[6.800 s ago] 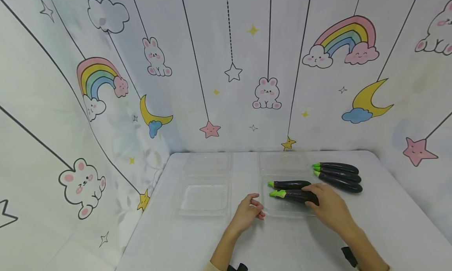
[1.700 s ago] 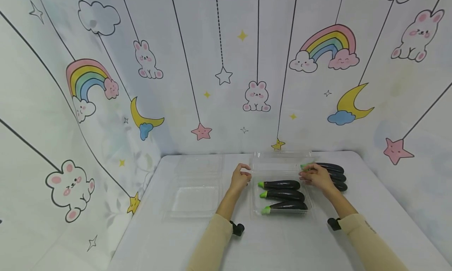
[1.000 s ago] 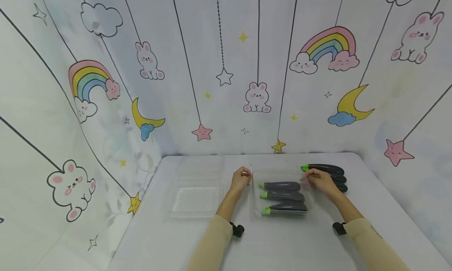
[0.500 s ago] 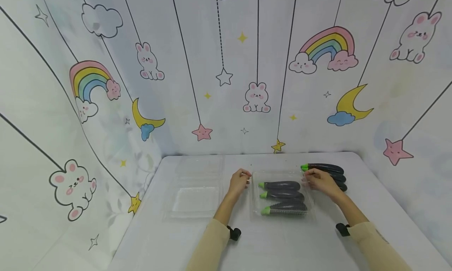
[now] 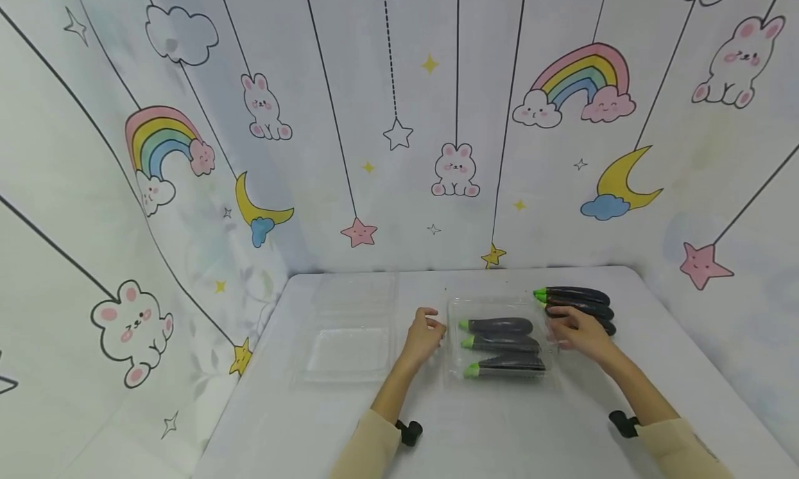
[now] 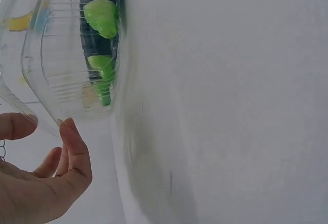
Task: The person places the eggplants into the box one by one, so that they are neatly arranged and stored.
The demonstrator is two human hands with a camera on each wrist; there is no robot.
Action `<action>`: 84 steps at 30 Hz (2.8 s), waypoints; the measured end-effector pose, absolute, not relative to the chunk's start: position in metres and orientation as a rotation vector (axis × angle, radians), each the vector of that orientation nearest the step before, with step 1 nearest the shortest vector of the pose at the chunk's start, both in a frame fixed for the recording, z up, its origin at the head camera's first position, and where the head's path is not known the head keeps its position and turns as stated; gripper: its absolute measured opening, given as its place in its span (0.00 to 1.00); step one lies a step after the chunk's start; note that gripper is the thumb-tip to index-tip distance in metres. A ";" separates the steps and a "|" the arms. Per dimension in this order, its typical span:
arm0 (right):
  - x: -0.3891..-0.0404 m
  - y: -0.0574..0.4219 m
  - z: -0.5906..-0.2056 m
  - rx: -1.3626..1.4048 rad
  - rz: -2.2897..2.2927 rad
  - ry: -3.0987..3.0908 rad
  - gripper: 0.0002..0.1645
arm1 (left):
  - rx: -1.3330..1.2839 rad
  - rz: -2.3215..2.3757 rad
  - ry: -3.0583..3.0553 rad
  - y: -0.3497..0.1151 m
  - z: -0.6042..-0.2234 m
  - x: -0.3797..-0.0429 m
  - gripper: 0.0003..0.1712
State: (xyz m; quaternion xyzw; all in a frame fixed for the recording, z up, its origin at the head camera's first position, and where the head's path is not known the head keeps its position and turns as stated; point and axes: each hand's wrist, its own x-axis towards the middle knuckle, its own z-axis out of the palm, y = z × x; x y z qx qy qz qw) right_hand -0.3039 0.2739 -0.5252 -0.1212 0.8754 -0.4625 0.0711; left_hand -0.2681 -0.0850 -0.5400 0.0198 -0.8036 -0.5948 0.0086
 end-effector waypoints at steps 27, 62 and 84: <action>-0.246 0.296 -0.523 -0.350 -1.584 2.211 0.35 | -0.095 -2.040 -2.563 -0.089 -0.541 -0.207 0.30; -0.242 0.297 -0.536 -0.231 -1.815 1.805 0.20 | 0.087 -2.455 -2.303 -0.087 -0.549 -0.205 0.08; -0.246 0.295 -0.544 -0.139 -1.912 1.854 0.24 | 0.096 -2.484 -2.268 -0.082 -0.548 -0.209 0.06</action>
